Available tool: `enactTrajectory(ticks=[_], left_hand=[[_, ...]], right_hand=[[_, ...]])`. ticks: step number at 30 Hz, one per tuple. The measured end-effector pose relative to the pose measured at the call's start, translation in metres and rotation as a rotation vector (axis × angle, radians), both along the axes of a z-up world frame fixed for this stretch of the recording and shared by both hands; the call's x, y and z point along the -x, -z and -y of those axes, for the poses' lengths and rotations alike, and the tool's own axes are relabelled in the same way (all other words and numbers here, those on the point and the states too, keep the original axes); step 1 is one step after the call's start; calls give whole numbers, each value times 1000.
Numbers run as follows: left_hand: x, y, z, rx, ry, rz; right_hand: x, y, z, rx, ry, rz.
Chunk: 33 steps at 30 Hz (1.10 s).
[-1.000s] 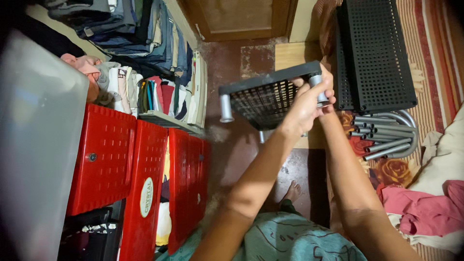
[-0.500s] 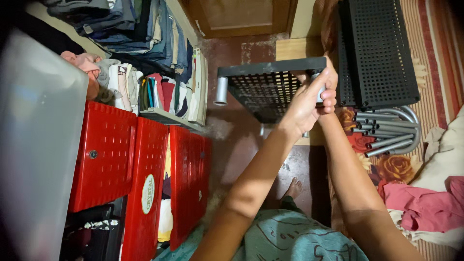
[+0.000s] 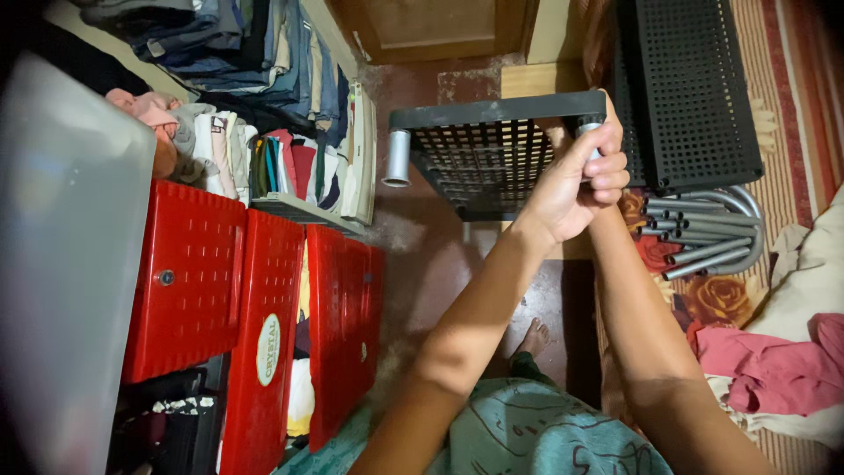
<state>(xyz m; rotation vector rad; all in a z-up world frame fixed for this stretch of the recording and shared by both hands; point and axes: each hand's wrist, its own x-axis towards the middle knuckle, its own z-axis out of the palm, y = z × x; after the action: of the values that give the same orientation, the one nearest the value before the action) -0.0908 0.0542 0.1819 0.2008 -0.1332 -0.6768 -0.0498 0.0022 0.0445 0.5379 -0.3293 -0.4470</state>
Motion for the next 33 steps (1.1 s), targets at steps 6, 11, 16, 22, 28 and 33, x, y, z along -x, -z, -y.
enactTrajectory(ticks=[6,11,16,22,28,33], left_hand=[[8,-32,-37,-973,-119,306],[0,15,-94,-1708,-584,321],[-29,81,-106,-1489,-1143,152],[-33,66,-112,-1674,-1315,62],[-55,38,-117,-1329,-1301,575],[-99,68,-112,-999,-886,552]], right_hand=[[-16,-64,36,1727,304,-497],[-9,-97,47,2105,709,-460],[-14,-103,57,2132,662,-454],[-33,-89,84,2171,858,-449],[-35,-78,105,2104,541,-517],[-37,-65,112,2015,368,-662]])
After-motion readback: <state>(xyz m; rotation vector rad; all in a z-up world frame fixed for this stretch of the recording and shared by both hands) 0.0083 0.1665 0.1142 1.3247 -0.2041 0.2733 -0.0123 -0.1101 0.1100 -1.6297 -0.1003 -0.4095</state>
